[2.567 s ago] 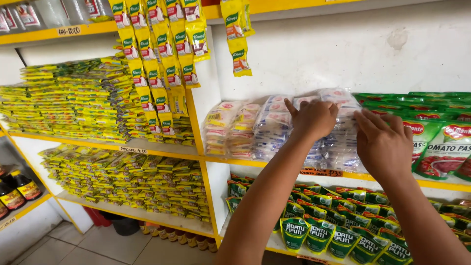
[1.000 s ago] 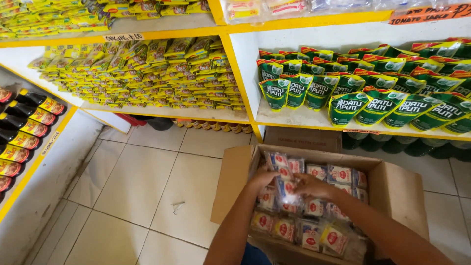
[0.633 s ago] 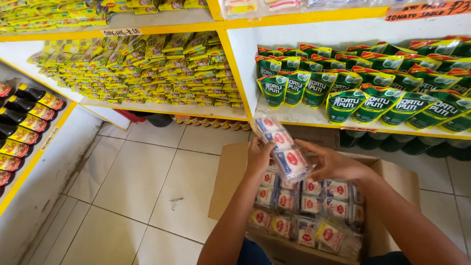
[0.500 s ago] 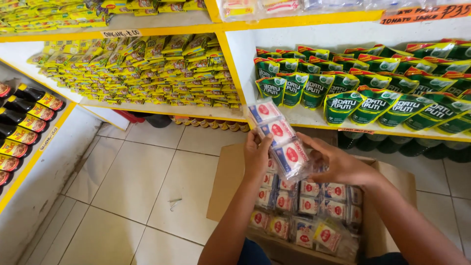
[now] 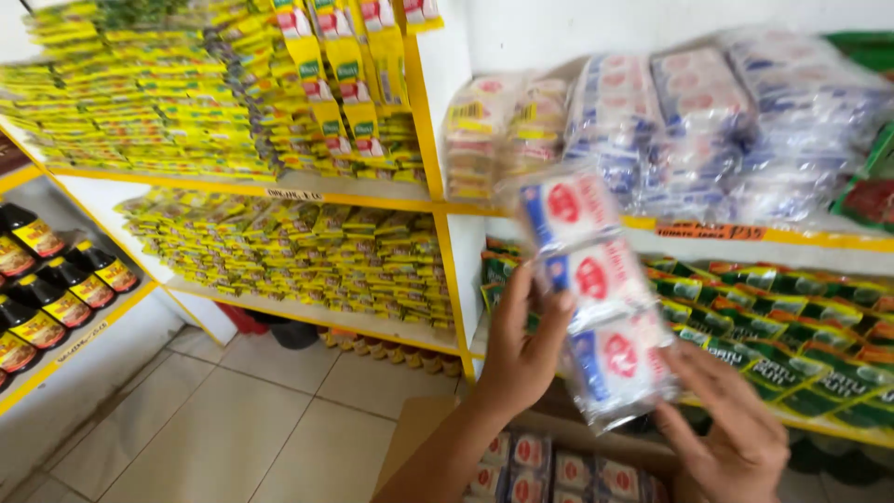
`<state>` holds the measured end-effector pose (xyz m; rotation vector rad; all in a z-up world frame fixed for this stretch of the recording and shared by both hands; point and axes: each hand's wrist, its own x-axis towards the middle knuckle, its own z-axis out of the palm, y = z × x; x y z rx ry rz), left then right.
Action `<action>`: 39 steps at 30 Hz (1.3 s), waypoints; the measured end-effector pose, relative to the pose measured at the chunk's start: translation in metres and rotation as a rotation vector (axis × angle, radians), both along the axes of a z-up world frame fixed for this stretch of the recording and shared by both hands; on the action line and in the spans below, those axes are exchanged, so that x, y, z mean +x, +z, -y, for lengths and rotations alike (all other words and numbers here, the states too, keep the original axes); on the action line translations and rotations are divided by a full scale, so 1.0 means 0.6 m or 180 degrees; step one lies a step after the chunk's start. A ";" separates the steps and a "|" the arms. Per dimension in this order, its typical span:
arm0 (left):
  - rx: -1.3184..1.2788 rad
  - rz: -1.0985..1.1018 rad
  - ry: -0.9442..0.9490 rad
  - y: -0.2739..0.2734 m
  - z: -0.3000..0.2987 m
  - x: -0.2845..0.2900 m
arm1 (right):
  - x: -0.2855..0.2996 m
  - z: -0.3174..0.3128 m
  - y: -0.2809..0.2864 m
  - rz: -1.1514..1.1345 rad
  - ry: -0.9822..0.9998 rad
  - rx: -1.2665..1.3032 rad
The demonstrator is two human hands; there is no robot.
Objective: Stocking and organizing small product packets on grocery store shelves from a box.
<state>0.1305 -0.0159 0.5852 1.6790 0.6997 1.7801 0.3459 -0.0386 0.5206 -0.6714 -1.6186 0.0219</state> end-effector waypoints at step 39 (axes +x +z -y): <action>-0.1105 -0.3602 0.1614 0.298 -0.473 0.190 | 0.128 -0.341 0.263 0.1795 -0.2726 0.0852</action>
